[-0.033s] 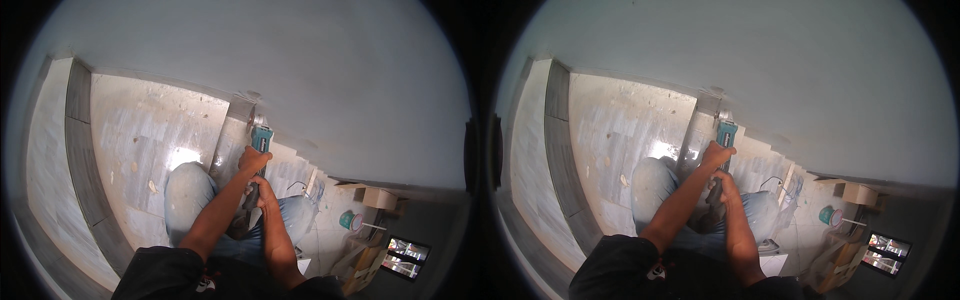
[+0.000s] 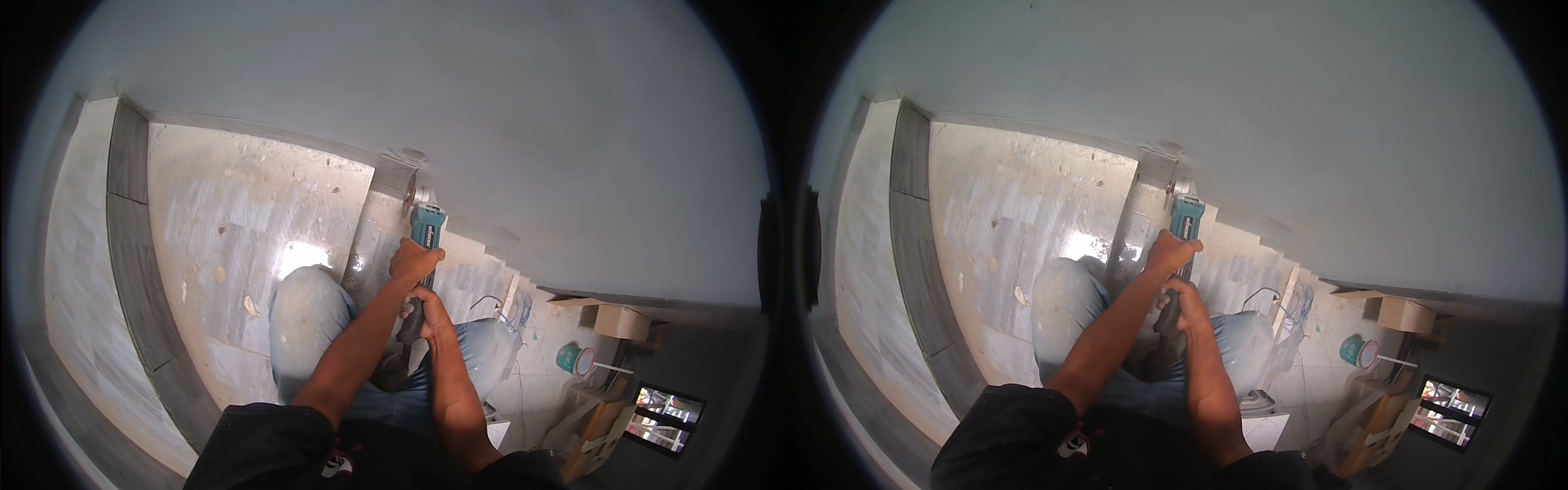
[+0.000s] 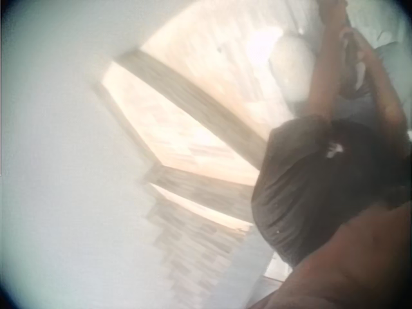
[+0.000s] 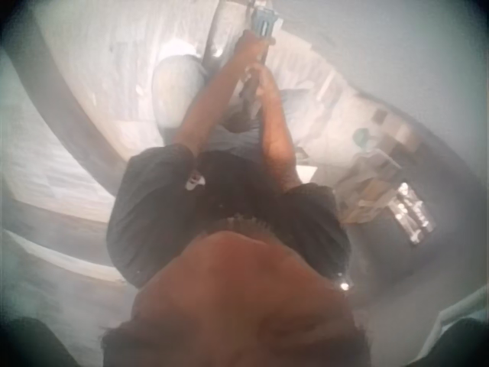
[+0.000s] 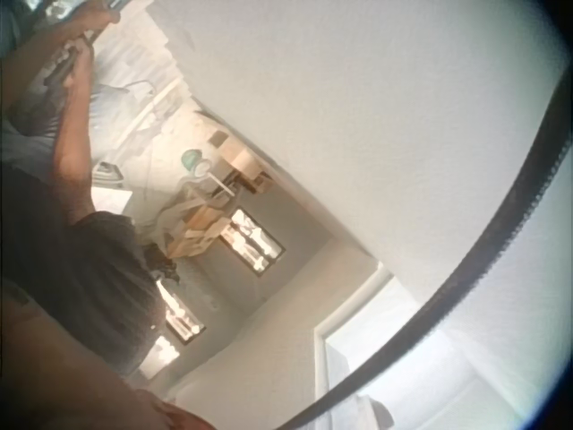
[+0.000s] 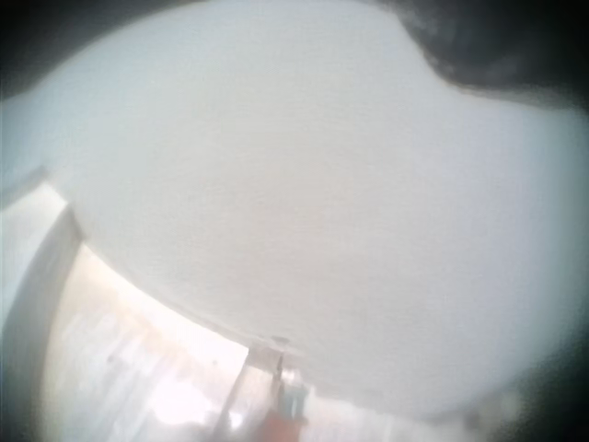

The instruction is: The person uses a handheld power grinder to smooth the edges and corners of marble stairs and the adjacent wall.

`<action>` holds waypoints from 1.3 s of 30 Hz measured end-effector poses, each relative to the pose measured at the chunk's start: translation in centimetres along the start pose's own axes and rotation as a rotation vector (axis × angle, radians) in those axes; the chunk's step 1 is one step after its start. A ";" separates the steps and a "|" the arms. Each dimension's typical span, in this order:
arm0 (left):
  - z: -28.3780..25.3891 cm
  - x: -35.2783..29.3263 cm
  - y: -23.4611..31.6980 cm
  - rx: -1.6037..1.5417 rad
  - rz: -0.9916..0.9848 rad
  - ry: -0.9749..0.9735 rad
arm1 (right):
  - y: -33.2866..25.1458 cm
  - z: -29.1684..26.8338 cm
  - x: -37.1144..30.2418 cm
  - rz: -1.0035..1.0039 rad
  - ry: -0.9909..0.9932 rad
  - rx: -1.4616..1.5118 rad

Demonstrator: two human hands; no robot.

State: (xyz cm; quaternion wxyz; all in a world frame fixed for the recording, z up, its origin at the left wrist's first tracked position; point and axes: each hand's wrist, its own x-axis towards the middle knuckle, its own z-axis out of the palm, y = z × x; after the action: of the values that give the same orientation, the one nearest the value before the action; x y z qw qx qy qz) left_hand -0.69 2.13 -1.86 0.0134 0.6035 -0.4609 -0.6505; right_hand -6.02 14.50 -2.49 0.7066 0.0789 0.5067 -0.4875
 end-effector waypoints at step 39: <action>0.3 0.9 -0.8 -0.118 0.160 -0.006 | -0.6 1.6 -1.1 -0.059 0.040 -0.099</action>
State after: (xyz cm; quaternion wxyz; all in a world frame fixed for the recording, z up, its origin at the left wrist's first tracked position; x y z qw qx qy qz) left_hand -0.74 2.19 -3.11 0.0993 0.5610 -0.4687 -0.6751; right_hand -5.44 13.87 -0.64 0.6845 0.0385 0.5466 -0.4809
